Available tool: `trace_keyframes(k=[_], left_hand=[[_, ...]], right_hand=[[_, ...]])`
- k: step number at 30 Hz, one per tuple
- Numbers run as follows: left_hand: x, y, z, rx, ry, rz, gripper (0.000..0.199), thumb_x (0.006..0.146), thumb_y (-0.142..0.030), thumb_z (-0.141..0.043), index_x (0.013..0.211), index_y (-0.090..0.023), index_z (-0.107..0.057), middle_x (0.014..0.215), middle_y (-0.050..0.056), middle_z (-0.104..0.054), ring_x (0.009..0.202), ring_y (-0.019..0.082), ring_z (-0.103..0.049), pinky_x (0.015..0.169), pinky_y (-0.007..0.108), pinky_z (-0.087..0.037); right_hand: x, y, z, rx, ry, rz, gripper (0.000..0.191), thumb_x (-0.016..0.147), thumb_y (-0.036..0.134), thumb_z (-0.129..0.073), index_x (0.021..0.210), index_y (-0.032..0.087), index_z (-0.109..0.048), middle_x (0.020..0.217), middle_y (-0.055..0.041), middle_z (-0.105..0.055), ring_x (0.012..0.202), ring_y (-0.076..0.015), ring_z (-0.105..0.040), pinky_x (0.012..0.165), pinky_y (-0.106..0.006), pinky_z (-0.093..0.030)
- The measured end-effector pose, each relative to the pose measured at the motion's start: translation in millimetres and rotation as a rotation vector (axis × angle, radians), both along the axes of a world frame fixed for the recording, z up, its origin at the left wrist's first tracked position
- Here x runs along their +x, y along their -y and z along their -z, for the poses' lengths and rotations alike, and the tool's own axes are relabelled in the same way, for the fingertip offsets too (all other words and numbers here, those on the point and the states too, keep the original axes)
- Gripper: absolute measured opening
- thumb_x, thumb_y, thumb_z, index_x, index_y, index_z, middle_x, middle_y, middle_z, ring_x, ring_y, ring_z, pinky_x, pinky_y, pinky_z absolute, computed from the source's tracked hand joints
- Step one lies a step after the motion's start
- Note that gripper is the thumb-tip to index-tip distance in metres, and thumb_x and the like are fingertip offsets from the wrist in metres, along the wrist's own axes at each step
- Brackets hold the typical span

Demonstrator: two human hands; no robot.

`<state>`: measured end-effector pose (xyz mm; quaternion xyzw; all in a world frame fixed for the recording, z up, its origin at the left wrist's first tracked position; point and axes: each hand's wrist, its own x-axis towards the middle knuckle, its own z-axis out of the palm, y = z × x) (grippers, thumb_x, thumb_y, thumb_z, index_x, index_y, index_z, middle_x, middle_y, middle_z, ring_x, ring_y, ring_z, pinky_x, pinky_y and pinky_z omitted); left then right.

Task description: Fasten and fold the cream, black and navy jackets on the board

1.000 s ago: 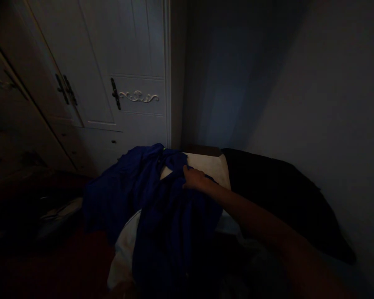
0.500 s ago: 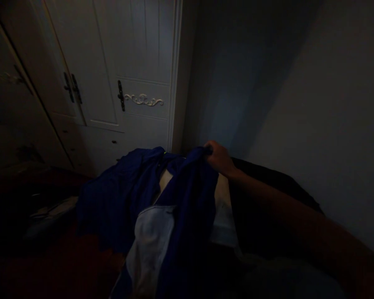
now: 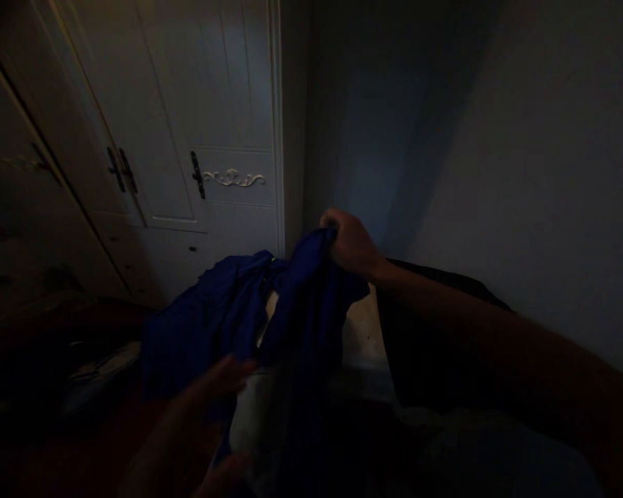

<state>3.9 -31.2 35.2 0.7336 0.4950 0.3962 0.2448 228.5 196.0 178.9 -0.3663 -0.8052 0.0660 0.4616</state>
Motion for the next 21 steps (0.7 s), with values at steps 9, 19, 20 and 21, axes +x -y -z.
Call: trace_keyframes(k=[9, 19, 20, 21], left_hand=[[43.0, -101.6, -67.5, 0.274, 0.236, -0.302, 0.037, 0.081, -0.022, -0.058, 0.117, -0.019, -0.066, 0.104, 0.004, -0.072, 0.093, 0.018, -0.068, 0.081, 0.027, -0.053], [-7.1, -93.3, -87.8, 0.433, 0.878, -0.817, 0.022, 0.068, -0.029, -0.069, 0.072, -0.015, -0.053, 0.061, -0.007, -0.040, 0.054, 0.004, -0.034, 0.048, 0.016, -0.029], [-7.9, -92.1, -93.7, 0.445, 0.904, -0.823, 0.024, 0.068, -0.030, -0.068, 0.072, -0.016, -0.050, 0.062, -0.007, -0.039, 0.054, 0.004, -0.033, 0.047, 0.015, -0.029], [-8.1, -90.7, -99.2, 0.464, 0.880, -0.823, 0.024, 0.070, -0.032, -0.065, 0.073, -0.017, -0.047, 0.062, -0.007, -0.038, 0.053, 0.004, -0.033, 0.046, 0.015, -0.029]], right_hand=[[-32.9, 56.3, 20.1, -0.209, 0.120, -0.447, 0.055, 0.074, 0.024, -0.069, 0.126, 0.018, -0.052, 0.109, -0.0039, -0.063, 0.093, -0.0085, -0.060, 0.085, -0.022, -0.050], [21.5, 30.8, 143.8, -0.790, 0.043, -0.269, 0.103, 0.058, 0.037, -0.084, 0.148, 0.022, -0.036, 0.141, -0.0134, -0.051, 0.129, -0.0256, -0.054, 0.104, -0.047, -0.052], [17.3, 35.4, 159.9, -0.835, 0.076, -0.319, 0.092, 0.059, 0.034, -0.082, 0.142, 0.025, -0.045, 0.131, -0.0099, -0.060, 0.119, -0.0246, -0.062, 0.099, -0.047, -0.056], [11.3, 41.3, 173.7, -0.830, 0.125, -0.415, 0.080, 0.059, 0.031, -0.081, 0.134, 0.031, -0.054, 0.123, -0.0048, -0.065, 0.111, -0.0229, -0.066, 0.094, -0.044, -0.059]])
